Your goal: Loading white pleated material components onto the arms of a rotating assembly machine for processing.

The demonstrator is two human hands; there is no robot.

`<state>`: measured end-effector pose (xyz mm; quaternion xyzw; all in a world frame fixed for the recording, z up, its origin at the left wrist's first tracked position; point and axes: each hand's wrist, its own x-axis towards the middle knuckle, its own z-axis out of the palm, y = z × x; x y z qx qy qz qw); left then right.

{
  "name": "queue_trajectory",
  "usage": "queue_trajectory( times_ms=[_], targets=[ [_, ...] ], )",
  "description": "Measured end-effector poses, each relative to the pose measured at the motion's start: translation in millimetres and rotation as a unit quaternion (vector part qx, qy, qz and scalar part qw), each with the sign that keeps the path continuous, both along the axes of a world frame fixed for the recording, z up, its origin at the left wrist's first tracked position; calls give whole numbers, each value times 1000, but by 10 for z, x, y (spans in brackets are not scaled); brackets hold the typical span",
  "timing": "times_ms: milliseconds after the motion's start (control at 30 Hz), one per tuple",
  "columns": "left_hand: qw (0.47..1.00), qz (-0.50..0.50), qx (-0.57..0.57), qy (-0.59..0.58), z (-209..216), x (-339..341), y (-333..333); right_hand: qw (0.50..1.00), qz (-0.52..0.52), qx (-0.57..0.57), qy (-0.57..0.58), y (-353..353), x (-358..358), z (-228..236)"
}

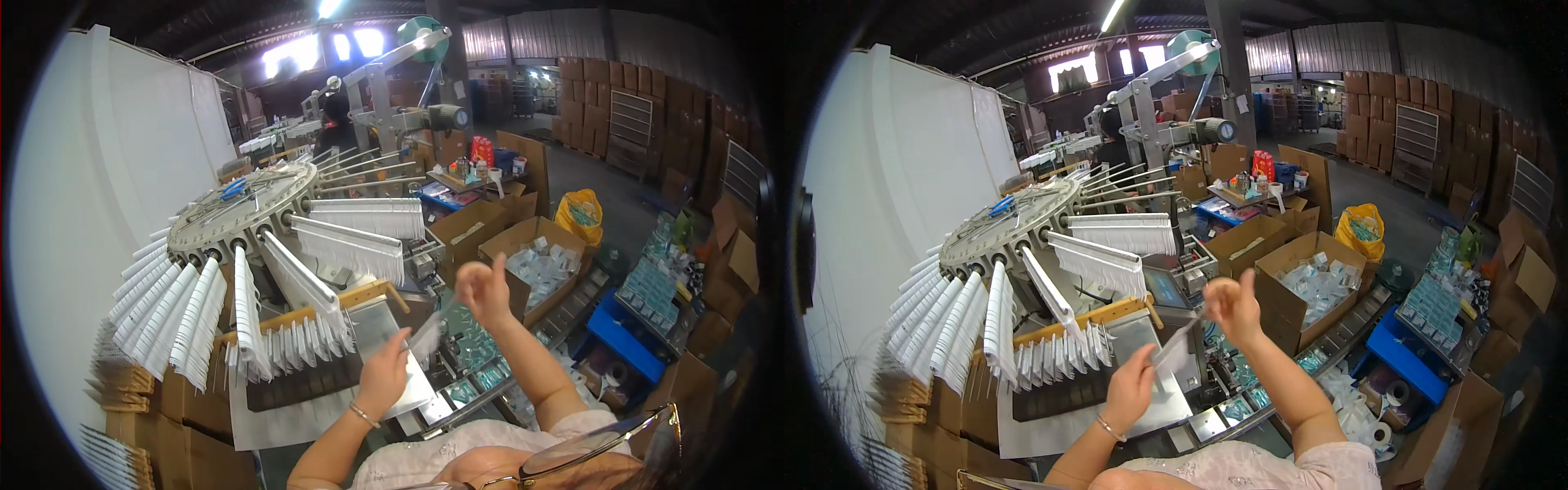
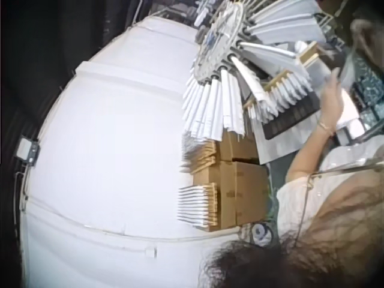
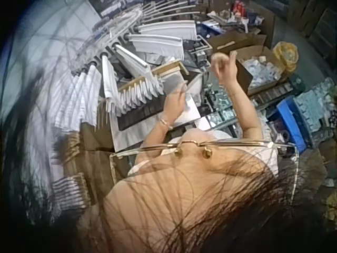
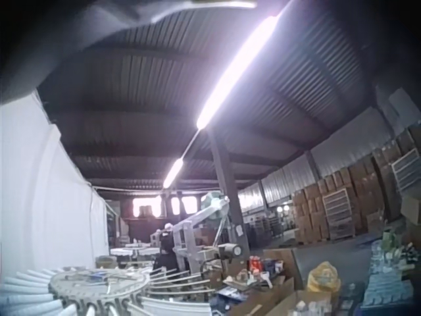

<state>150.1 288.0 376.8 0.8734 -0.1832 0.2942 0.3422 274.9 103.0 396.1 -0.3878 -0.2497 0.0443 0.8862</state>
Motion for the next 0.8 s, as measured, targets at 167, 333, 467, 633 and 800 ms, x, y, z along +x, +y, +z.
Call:
queue_trajectory(
  times_ms=[167, 333, 467, 633, 800],
  targets=[
    [994, 2, -109, 15, -104, -209, 182, 958, -232, -135, -103, 427, 431, 449],
    [992, 12, -125, 22, -177, -341, 246, 934, -280, -175, -136, 584, 601, 453],
    [991, 18, -129, 28, -250, -383, 288, 930, -291, -177, -139, 591, 622, 461],
    [991, 16, -131, 25, -301, -370, 291, 927, -294, -186, -145, 553, 610, 461],
    [990, 19, -134, 25, -266, -343, 273, 938, -293, -140, -122, 499, 673, 347]
  ],
)
